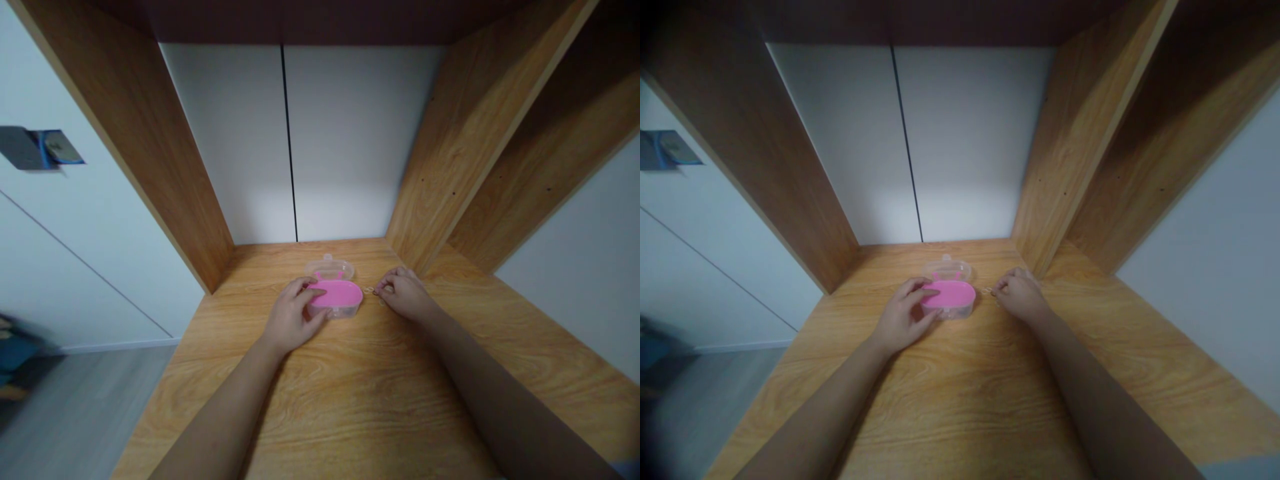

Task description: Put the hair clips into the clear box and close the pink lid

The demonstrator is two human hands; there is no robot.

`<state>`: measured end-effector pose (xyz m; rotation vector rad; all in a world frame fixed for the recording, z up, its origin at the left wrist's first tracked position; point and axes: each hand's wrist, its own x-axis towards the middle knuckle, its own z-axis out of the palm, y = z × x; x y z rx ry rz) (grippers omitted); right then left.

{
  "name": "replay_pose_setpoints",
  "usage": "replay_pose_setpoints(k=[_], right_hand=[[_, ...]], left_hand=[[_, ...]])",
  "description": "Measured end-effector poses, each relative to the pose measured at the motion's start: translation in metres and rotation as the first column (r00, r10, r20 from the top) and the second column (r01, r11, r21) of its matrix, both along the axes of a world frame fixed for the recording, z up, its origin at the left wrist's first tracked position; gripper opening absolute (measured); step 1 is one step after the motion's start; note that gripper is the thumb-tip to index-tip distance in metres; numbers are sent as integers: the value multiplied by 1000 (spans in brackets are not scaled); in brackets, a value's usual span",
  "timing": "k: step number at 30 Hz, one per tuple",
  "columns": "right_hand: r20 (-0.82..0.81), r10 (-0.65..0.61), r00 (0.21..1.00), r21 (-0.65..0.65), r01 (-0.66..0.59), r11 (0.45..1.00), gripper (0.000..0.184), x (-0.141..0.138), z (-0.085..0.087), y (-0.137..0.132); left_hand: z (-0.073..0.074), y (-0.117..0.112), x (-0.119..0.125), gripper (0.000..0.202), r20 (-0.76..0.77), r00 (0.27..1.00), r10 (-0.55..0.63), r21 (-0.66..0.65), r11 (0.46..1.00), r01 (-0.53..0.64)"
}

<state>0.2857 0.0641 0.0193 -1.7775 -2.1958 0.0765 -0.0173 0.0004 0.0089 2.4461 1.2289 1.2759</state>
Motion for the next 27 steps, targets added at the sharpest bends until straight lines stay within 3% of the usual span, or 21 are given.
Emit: replay_pose_setpoints(k=[18,27], right_hand=[[19,7,1000,49,-8,999,19,-1,-7,-1],[-141,66,988,130,-47,990,18,-7,-3,-1]], left_hand=[[2,-2,1,33,17,1000,0,-3,1000,0],[2,-1,0,32,-4,1000,3,-5,1000,-3]])
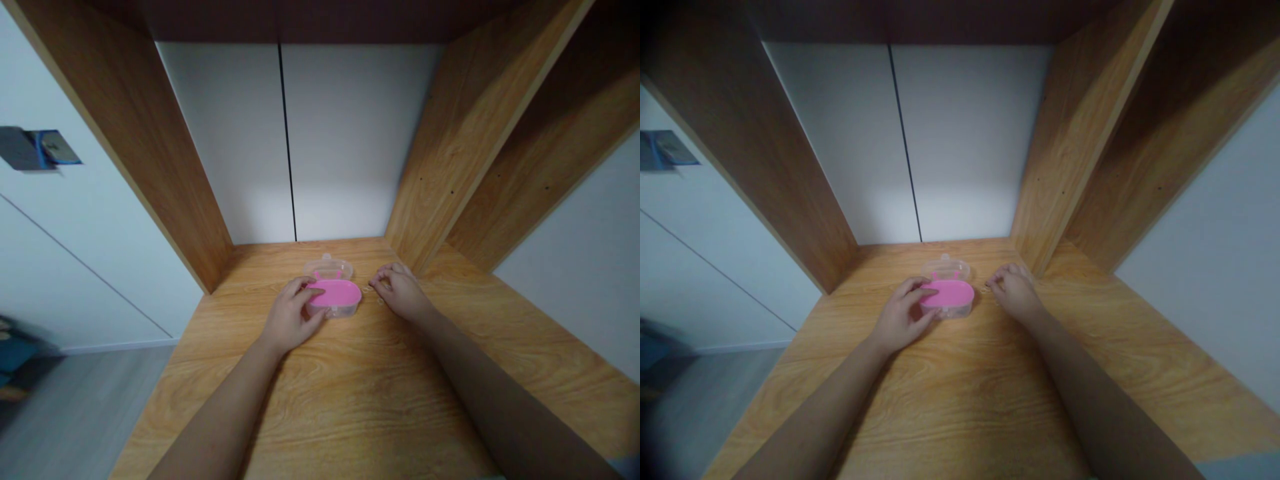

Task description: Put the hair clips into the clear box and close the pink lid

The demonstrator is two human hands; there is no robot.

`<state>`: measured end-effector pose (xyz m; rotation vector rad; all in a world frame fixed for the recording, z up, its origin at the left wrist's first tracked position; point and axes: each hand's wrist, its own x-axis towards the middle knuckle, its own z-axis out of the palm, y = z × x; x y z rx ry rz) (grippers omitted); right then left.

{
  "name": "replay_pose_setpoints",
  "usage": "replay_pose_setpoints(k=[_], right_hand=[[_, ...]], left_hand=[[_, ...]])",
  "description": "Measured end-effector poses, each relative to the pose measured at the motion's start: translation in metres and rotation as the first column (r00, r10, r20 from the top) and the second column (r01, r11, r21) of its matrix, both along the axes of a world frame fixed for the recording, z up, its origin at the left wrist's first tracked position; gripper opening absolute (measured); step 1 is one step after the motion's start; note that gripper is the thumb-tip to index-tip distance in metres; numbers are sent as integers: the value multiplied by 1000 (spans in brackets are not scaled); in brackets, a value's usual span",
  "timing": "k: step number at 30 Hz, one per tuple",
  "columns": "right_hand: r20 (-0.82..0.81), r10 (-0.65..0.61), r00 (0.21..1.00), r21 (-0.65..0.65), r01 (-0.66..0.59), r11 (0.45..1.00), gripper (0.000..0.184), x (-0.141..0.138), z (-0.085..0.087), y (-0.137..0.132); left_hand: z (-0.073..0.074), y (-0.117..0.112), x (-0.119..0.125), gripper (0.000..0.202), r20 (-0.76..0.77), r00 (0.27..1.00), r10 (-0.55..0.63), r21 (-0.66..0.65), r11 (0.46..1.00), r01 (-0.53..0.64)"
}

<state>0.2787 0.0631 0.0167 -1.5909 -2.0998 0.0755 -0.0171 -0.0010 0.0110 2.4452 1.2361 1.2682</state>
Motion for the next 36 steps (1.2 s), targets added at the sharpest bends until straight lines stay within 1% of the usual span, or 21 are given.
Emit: replay_pose_setpoints(k=[2,4,6,8,12,16,21,24,25,27,30,33,36], right_hand=[[-99,37,994,69,-30,997,17,-10,2,-5],[-211,63,976,146,-32,989,16,-22,5,-12],[-280,104,954,177,-56,983,13,-34,7,-20],[-314,121,942,175,-68,982,12,-44,7,-26],[-334,109,936,105,-78,991,11,-56,3,-32],[-390,88,917,75,-64,995,10,-59,2,-34],[-421,131,898,110,-93,990,17,-53,8,-31],[-366,79,927,136,-31,990,20,-37,7,-20],[-315,41,948,138,3,990,21,-30,5,-16],[-161,-31,986,104,48,993,19,-16,1,-7],[-4,-86,996,35,86,996,17,-1,-5,0],[76,-99,992,-6,99,995,16,2,-9,2],[107,-96,990,-26,99,995,15,0,-12,1]], left_hand=[[0,0,0,32,5,1000,-2,3,1000,2],[0,0,1,33,11,1000,-2,6,1000,2],[-1,0,1,34,13,1000,-5,3,1000,5],[-1,0,1,34,15,1000,-6,0,1000,6],[-1,0,1,33,19,1000,-8,0,1000,8],[-1,0,1,33,20,1000,-6,0,1000,6],[-1,0,1,32,6,1000,1,-13,1000,-1],[-2,0,1,33,5,1000,-1,-6,1000,1],[-2,0,1,33,7,1000,-4,-4,1000,4],[-3,0,1,33,13,1000,-5,-4,1000,5],[-2,0,1,33,15,1000,-2,-1,1000,2],[-2,1,1,33,7,1000,-3,2,1000,3],[-2,0,1,33,-1,1000,-3,2,1000,3]])
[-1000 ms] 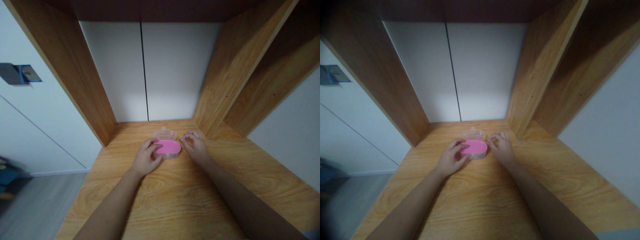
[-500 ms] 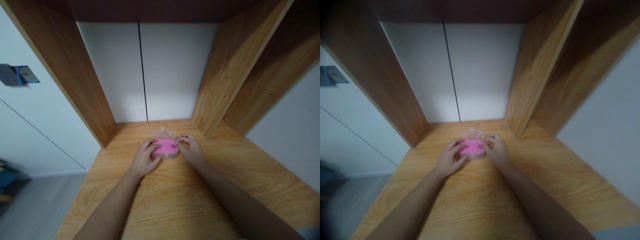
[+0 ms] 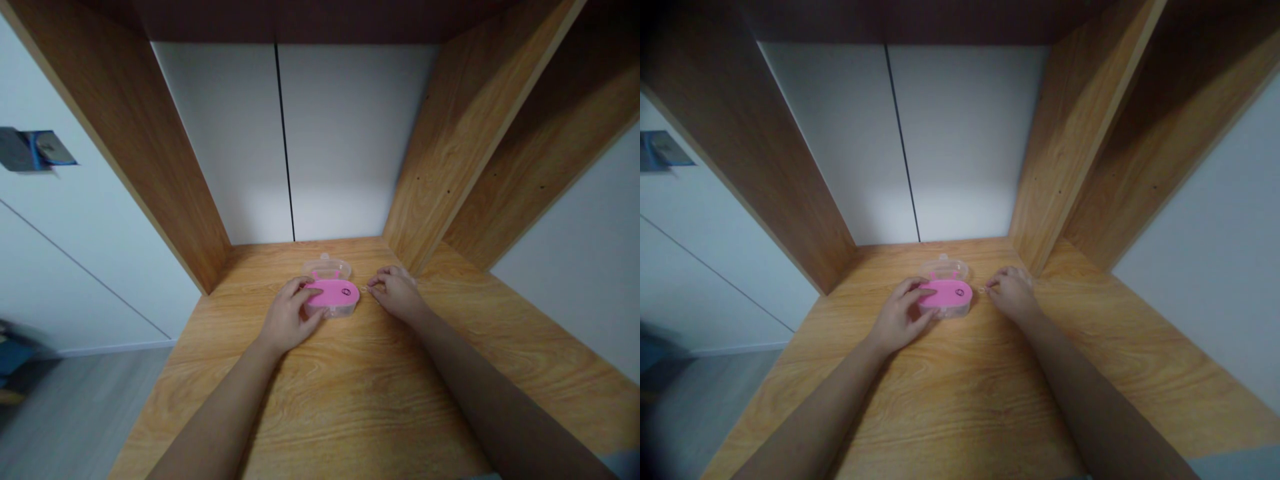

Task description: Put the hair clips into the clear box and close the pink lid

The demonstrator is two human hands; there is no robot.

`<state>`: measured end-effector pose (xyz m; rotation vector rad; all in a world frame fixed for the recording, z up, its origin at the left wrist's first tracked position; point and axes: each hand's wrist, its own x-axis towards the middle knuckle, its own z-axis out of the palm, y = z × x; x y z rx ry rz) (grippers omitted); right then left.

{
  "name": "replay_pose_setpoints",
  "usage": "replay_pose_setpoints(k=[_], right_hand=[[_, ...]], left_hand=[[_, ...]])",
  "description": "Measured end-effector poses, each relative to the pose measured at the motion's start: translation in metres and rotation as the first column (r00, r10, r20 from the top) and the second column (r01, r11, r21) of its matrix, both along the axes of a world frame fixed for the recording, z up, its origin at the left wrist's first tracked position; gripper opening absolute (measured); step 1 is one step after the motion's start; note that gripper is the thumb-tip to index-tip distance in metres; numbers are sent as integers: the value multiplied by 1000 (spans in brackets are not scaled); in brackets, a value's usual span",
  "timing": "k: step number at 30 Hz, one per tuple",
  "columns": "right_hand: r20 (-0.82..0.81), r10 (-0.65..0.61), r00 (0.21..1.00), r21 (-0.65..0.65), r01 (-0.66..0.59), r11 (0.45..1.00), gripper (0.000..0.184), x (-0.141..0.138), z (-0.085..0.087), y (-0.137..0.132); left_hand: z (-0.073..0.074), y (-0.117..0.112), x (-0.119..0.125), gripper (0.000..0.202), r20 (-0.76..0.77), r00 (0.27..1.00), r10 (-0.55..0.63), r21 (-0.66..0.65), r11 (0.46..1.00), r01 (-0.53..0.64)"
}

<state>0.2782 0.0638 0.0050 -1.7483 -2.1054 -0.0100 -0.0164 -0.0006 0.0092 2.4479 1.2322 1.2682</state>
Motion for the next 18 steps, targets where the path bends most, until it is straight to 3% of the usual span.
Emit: replay_pose_setpoints(k=[18], right_hand=[[-8,-7,1000,-50,6,999,16,-3,-3,1]], left_hand=[[-1,0,-1,33,0,1000,-6,-6,1000,6]])
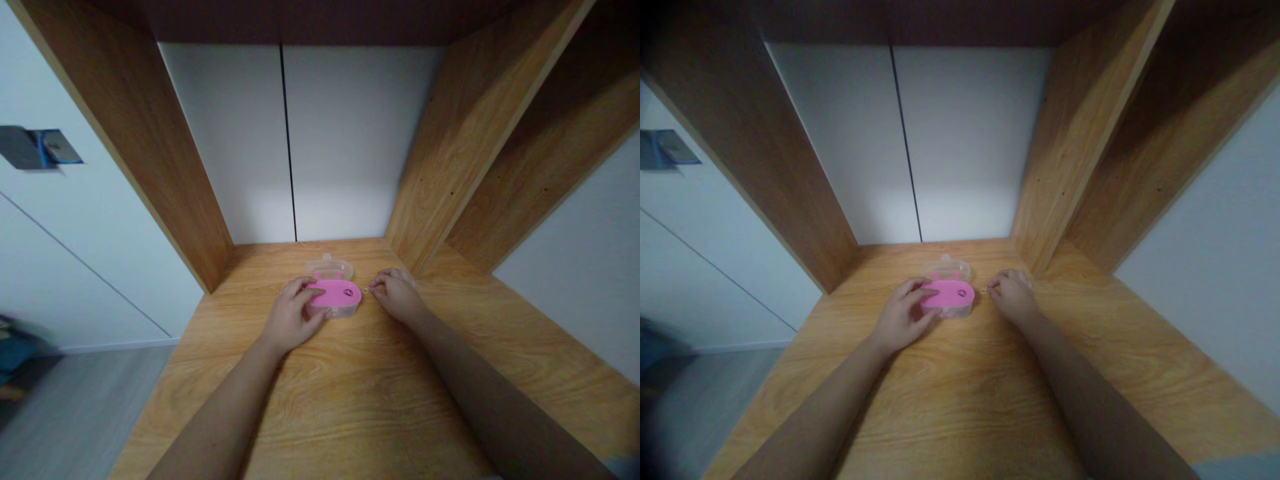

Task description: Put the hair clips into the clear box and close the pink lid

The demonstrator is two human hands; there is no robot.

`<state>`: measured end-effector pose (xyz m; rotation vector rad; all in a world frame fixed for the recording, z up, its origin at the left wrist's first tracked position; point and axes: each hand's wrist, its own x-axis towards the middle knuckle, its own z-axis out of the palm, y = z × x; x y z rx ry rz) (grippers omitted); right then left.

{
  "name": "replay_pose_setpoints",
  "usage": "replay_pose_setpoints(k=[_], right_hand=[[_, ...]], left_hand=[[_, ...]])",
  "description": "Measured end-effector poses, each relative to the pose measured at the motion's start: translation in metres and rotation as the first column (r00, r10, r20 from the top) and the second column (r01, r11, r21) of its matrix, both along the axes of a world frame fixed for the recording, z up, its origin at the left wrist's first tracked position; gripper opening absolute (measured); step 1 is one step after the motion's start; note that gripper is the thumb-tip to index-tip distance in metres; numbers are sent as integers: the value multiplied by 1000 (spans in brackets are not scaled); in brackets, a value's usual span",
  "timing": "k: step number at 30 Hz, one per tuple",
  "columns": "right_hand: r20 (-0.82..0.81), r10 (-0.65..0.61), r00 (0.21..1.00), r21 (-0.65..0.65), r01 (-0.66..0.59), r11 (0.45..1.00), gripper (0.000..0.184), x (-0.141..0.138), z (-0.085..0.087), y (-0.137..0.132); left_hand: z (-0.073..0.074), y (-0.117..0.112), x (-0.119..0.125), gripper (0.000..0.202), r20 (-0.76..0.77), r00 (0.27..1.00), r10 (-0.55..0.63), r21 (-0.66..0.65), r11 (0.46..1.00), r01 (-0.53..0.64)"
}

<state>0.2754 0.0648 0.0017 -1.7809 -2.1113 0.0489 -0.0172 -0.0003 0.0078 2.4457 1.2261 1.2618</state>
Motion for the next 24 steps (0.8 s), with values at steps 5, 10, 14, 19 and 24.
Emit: replay_pose_setpoints(k=[5,10,14,19,24], right_hand=[[-27,50,998,0,-50,999,14,-5,2,-3],[-29,78,997,-5,-78,997,14,-7,3,-5],[-29,85,996,-9,-85,996,14,-8,3,-5],[-31,70,997,-14,-71,997,17,-8,6,-6],[5,43,999,-7,-42,999,17,-9,6,-6]], left_hand=[[2,0,1,32,5,1000,-1,5,1000,1],[4,-1,1,31,4,1000,4,6,1000,-4],[4,-1,1,32,10,1000,11,11,1000,-11],[2,0,0,33,8,1000,3,8,1000,-3],[3,-1,1,32,13,1000,-1,6,1000,1]])
